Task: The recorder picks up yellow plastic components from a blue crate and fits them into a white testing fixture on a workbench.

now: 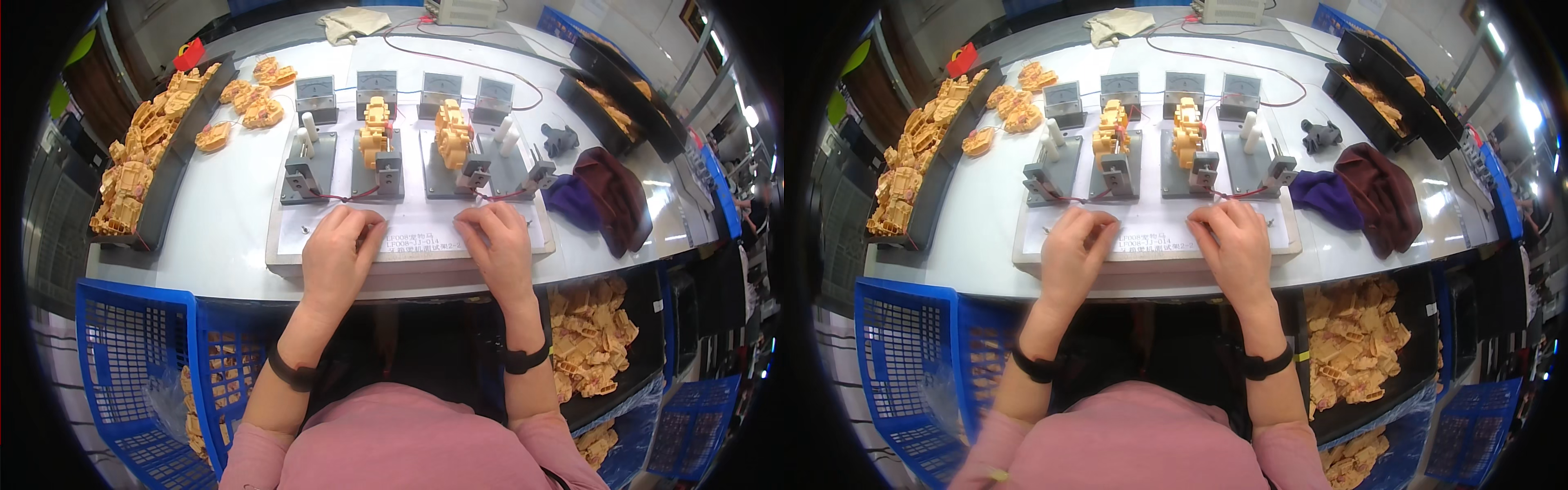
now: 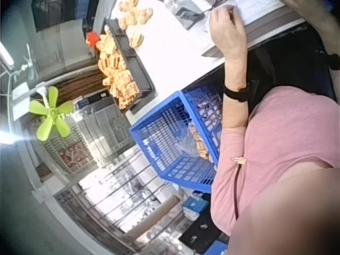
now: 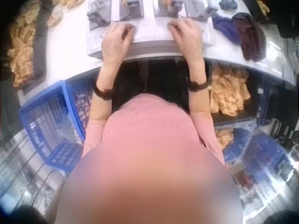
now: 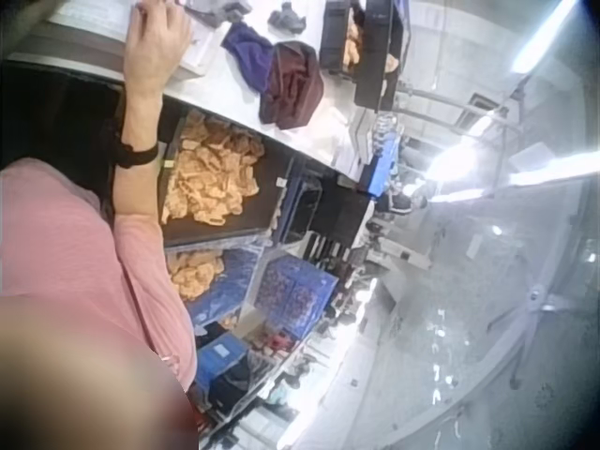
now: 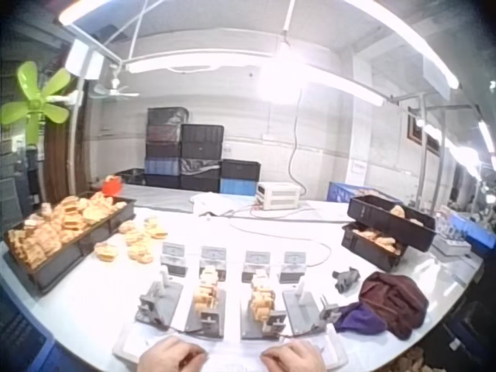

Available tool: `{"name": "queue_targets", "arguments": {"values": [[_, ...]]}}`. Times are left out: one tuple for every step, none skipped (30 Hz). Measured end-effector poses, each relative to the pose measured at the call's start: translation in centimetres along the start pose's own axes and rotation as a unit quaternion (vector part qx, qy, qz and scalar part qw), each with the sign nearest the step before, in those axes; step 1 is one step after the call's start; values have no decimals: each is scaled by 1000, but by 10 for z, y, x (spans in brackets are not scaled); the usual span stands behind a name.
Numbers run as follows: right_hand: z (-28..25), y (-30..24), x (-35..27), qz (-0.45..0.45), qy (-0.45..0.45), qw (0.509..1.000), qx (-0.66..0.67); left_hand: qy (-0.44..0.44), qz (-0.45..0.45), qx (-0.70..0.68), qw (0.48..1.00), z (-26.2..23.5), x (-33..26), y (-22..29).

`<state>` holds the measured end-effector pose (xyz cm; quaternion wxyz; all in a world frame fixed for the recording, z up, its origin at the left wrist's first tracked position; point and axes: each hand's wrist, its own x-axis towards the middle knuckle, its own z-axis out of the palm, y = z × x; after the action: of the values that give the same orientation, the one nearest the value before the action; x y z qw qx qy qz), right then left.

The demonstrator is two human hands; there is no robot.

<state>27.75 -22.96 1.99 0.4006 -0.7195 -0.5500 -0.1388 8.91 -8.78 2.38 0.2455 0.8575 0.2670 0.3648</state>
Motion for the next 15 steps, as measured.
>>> {"name": "queue_targets", "arguments": {"values": [[0,0,0,1,-1,1000,-4,0,9,-1,1000,0,0,0],[0,0,0,0,-2,1000,-1,1,18,-1,1000,0,0,0],[0,0,0,-2,-1,1000,-2,2,18,-1,1000,0,0,-1],[0,0,0,-3,1,1000,-4,4,22,0,1000,0,0,-1],[0,0,0,-5,0,1000,-2,6,26,2,1000,0,1,-1],[0,0,1,-8,-1,1000,-4,7,26,2,1000,0,1,-1],[-1,0,1,-11,1,1000,-8,5,26,4,1000,0,0,-1],[-1,0,1,-12,-2,1000,-6,4,26,6,1000,0,0,-1],[-1,0,1,-15,0,1000,-5,5,26,6,1000,0,0,-1],[-1,0,1,-18,5,1000,-6,4,24,5,1000,0,0,-1],[-1,0,1,-18,3,1000,-4,4,23,4,1000,0,0,0],[-1,0,0,-18,4,1000,-4,4,23,4,1000,0,0,0],[-1,-1,0,-16,6,1000,-6,4,24,5,1000,0,0,0],[0,-1,0,-18,4,1000,-4,4,25,7,1000,0,0,0],[0,-1,0,-15,5,1000,-4,4,24,7,1000,0,0,0]]}}
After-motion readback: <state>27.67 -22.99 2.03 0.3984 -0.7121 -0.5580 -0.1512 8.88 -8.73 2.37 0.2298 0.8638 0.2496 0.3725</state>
